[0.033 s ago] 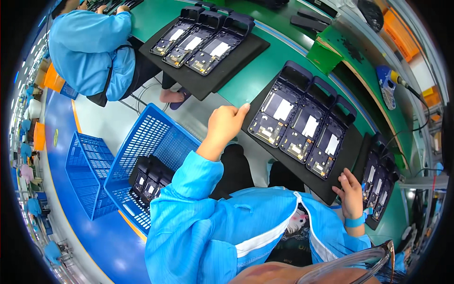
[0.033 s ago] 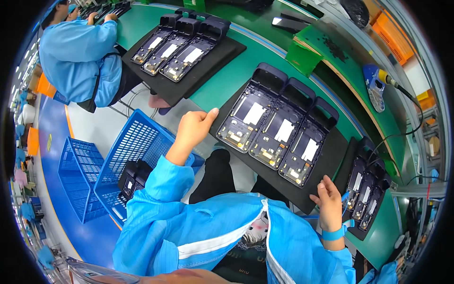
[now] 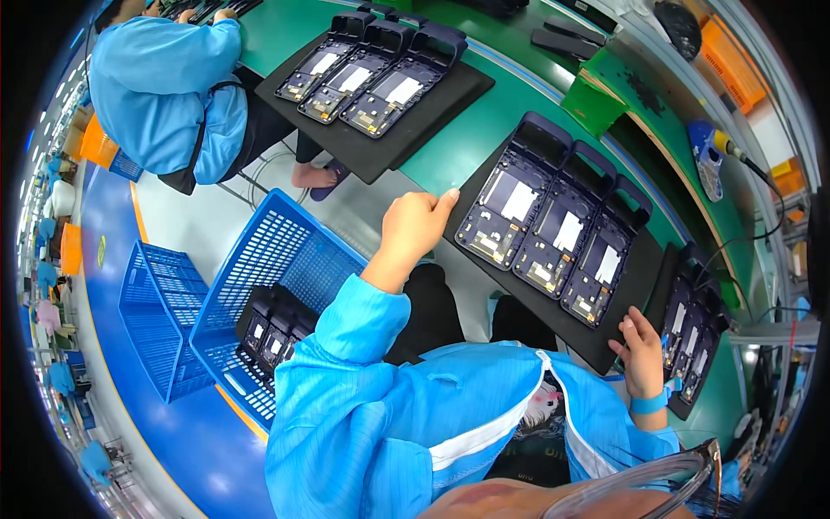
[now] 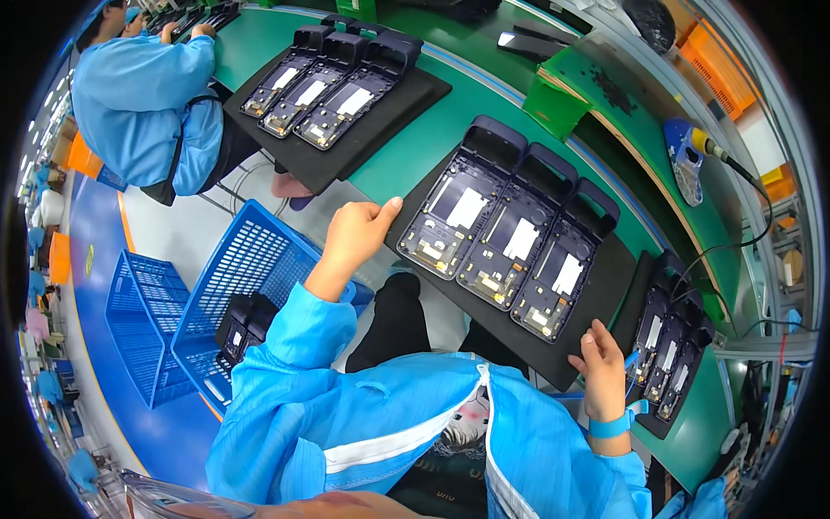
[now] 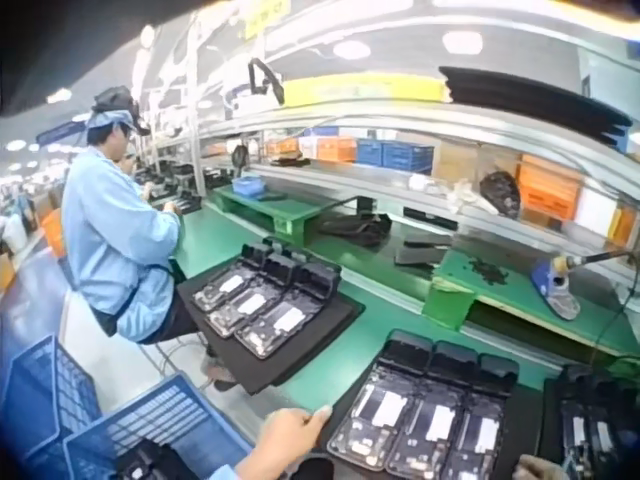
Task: The person solders components on electronic device frames using a soldering iron, moves trays of frames onto an upper shelf and into a blue crate, and solders more device frames.
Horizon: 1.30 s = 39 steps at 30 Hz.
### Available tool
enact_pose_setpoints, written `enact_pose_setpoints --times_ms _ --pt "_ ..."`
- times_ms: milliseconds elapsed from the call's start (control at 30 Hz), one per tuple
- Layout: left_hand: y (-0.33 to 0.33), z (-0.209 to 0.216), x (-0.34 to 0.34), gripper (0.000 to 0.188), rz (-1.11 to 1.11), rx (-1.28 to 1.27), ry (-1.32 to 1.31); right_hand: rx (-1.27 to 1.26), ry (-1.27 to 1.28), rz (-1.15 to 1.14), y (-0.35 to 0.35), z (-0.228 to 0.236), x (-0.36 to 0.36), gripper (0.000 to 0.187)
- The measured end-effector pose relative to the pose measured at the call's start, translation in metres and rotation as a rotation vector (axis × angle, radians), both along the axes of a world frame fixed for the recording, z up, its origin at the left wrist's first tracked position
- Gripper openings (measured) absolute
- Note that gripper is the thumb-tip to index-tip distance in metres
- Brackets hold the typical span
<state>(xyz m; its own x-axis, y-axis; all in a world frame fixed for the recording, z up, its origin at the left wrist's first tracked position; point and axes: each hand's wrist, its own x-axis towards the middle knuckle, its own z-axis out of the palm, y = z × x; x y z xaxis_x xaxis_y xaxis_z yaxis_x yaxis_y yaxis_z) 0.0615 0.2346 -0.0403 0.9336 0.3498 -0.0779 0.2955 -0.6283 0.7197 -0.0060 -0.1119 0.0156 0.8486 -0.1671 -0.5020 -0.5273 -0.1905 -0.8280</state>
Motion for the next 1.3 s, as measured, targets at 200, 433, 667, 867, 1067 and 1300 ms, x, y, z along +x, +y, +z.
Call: enact_pose_setpoints --times_ms 200,433,667,867,1067,1300 --pt "0.005 0.002 0.001 0.052 -0.081 -0.078 0.122 -0.387 -0.087 -0.002 -0.015 -0.017 -0.006 0.047" --pt "0.01 0.002 0.014 0.058 -0.17 -0.071 -0.011 -0.152 -0.103 -0.123 -0.033 -0.027 0.019 0.053" --pt "0.009 0.001 0.015 0.04 -0.276 -0.399 0.196 0.235 -0.329 -0.367 -0.019 -0.046 0.014 0.047" --pt "-0.015 -0.006 -0.018 0.029 -0.298 -0.633 -0.055 0.449 -0.474 -0.343 -0.033 -0.039 -0.016 0.038" --pt "-0.046 0.02 -0.044 0.028 -0.356 -0.762 -0.024 0.514 -0.529 -0.377 -0.072 -0.004 -0.06 0.037" --pt "-0.154 0.03 -0.079 0.029 -0.604 -0.728 -0.006 0.35 -0.55 -0.479 -0.164 0.026 -0.141 0.039"
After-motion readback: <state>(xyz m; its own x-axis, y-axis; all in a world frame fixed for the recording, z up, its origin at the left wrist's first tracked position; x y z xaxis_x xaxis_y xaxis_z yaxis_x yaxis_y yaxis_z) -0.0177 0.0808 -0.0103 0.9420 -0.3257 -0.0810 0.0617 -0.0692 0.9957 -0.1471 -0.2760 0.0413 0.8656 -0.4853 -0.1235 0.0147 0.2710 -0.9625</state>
